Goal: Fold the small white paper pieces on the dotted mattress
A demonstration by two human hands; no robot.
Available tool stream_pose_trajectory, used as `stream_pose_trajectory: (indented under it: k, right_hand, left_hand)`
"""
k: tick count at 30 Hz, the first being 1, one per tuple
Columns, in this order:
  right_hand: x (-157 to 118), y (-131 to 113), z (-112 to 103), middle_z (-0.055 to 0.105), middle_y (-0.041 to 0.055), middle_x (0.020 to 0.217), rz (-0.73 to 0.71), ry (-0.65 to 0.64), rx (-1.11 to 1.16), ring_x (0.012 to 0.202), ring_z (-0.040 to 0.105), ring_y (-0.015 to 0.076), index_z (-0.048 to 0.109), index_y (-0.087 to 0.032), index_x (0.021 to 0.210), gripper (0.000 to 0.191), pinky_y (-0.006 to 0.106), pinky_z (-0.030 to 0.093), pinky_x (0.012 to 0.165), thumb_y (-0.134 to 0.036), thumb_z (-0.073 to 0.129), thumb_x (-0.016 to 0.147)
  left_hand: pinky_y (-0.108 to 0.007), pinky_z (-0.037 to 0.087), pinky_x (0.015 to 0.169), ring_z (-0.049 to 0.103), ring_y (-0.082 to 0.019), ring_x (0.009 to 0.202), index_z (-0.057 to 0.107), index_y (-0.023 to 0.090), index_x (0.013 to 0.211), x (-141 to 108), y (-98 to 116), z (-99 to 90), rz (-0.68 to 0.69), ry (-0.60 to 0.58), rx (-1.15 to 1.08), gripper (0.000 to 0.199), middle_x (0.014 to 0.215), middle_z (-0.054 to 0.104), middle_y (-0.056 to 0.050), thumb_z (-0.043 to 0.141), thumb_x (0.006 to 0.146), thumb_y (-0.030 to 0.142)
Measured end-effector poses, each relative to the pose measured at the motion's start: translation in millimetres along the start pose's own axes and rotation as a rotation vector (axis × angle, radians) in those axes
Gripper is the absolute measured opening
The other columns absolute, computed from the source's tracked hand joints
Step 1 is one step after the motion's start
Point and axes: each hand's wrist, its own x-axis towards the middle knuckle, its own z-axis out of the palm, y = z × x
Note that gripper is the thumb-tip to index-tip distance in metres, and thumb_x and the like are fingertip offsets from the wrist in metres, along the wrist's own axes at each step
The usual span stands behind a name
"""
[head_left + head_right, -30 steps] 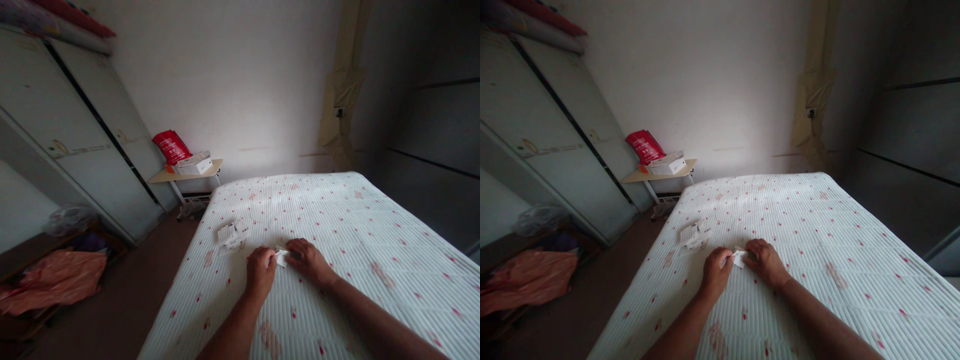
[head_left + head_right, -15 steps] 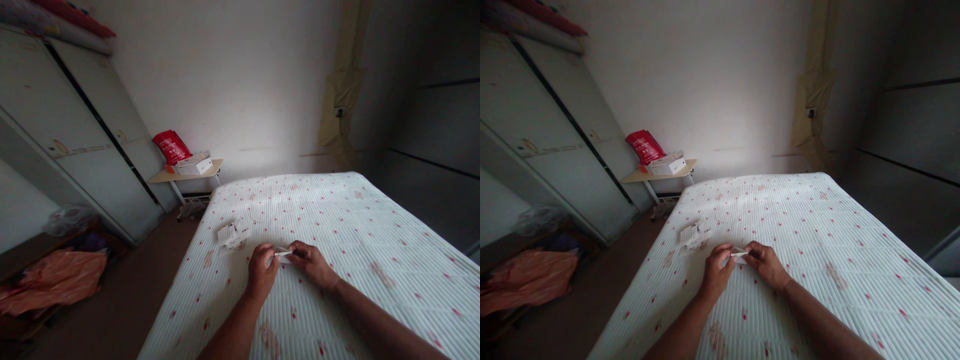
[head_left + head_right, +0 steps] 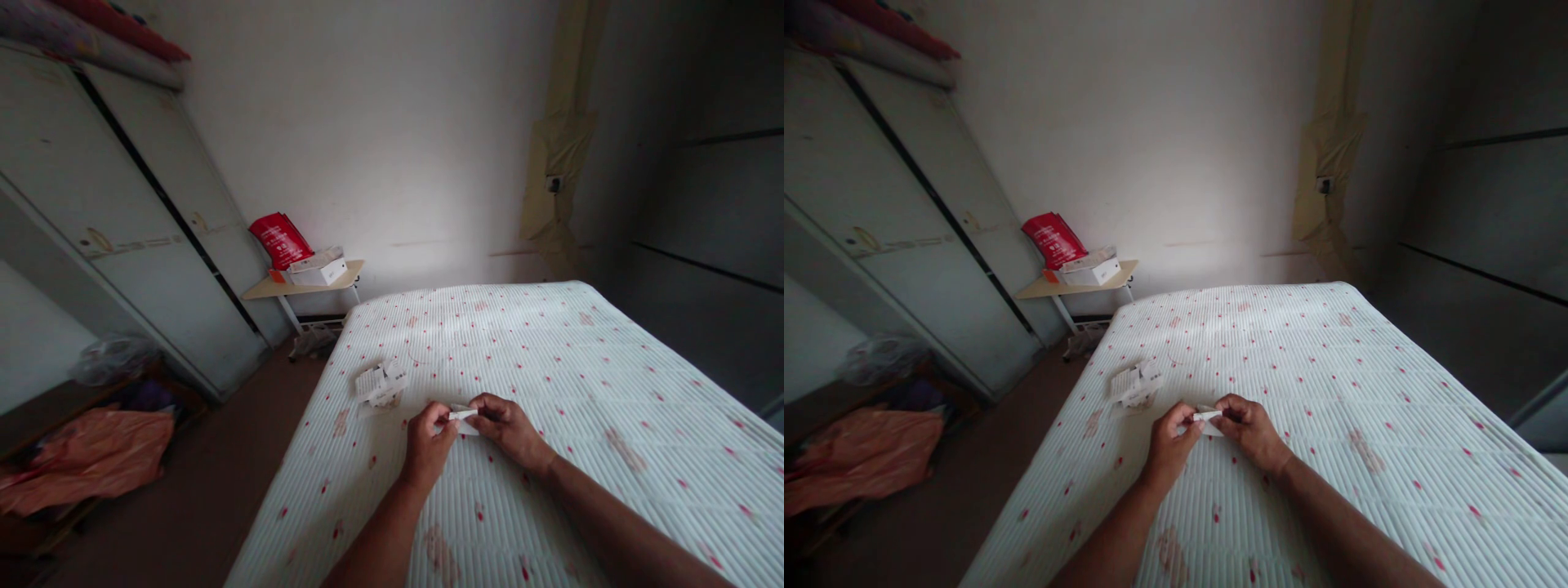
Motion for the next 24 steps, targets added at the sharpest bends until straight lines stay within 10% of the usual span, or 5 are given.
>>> stream_pose_trajectory:
  k: [24]
  right_hand:
    - [-2.5, -4.8, 0.2, 0.061, 0.0020, 0.076, -0.014, -0.028, 0.044, 0.074, 0.057, 0.0162, 0.062, -0.016, 0.089, 0.031, 0.029, 0.045, 0.070, -0.042, 0.065, 0.071]
  left_hand:
    - [-0.019, 0.036, 0.054, 0.044, -0.010, 0.057, 0.054, 0.014, 0.068, 1.8, -0.9, 1.2, -0.191, -0.002, -0.285, 0.026, 0.058, 0.047, 0.003, 0.054, 0.074, 0.038]
